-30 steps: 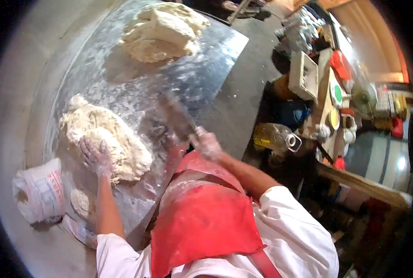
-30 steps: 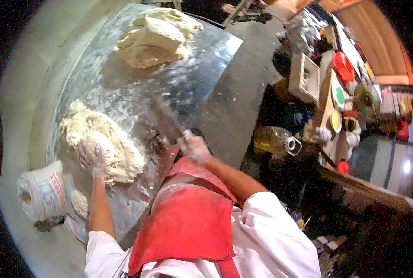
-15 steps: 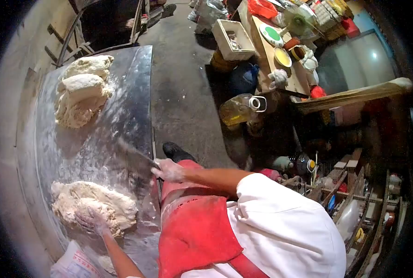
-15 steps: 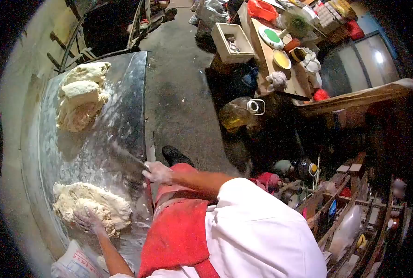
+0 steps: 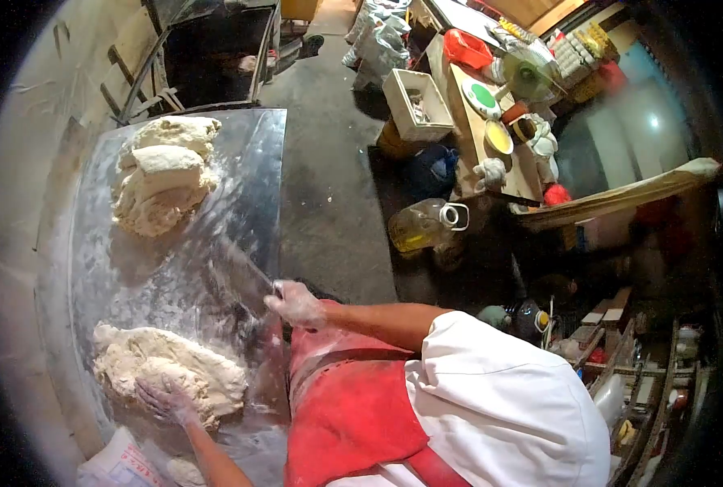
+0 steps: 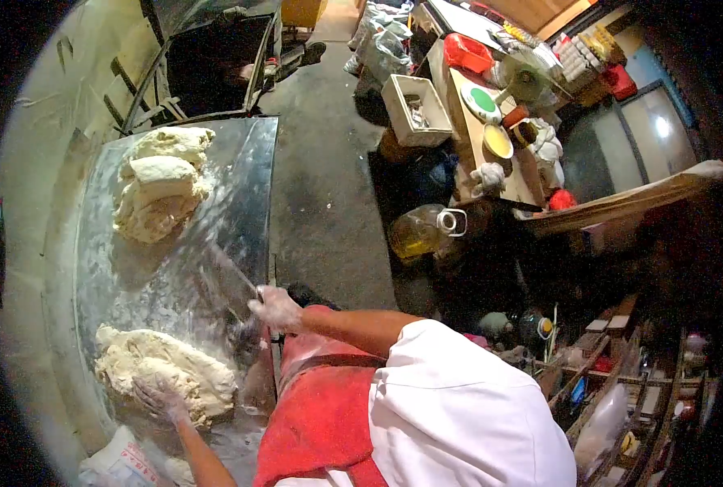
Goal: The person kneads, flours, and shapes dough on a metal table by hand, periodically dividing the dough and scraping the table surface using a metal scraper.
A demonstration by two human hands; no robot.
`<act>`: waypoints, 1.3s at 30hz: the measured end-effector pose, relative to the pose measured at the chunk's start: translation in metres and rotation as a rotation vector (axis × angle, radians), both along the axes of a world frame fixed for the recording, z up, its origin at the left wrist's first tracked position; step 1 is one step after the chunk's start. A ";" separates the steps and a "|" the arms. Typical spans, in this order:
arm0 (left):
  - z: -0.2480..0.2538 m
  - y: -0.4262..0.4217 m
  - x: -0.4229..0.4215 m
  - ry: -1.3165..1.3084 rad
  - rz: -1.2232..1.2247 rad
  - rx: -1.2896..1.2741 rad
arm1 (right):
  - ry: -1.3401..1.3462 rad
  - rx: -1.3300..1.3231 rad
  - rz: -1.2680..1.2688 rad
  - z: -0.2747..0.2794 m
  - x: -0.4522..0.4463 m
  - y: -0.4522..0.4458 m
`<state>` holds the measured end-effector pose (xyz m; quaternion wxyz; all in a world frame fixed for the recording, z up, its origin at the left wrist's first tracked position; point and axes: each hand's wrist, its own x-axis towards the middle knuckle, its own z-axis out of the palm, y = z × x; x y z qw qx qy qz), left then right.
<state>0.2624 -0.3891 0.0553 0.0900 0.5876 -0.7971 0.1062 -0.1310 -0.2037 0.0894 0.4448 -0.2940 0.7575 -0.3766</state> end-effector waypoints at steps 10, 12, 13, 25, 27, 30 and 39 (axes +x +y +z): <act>-0.017 0.015 -0.002 -0.093 0.162 0.030 | -0.370 -0.279 -0.082 -0.045 -0.058 -0.087; 0.005 0.016 -0.010 0.037 0.197 0.197 | -0.411 -0.303 -0.053 -0.038 -0.058 -0.070; 0.024 0.016 -0.023 0.110 0.275 0.309 | -0.234 -0.282 0.154 -0.019 -0.063 -0.071; 0.004 0.084 0.002 1.132 0.571 0.282 | 0.067 -0.124 1.075 0.023 0.057 -0.126; -0.006 0.090 0.005 1.067 0.597 0.321 | 0.162 -0.240 1.116 0.036 0.103 -0.148; -0.004 0.084 -0.009 0.882 0.709 0.360 | 0.211 -0.448 1.025 0.027 0.164 -0.178; -0.026 0.111 -0.043 1.114 0.490 0.241 | 0.480 -0.368 0.828 -0.003 0.222 -0.171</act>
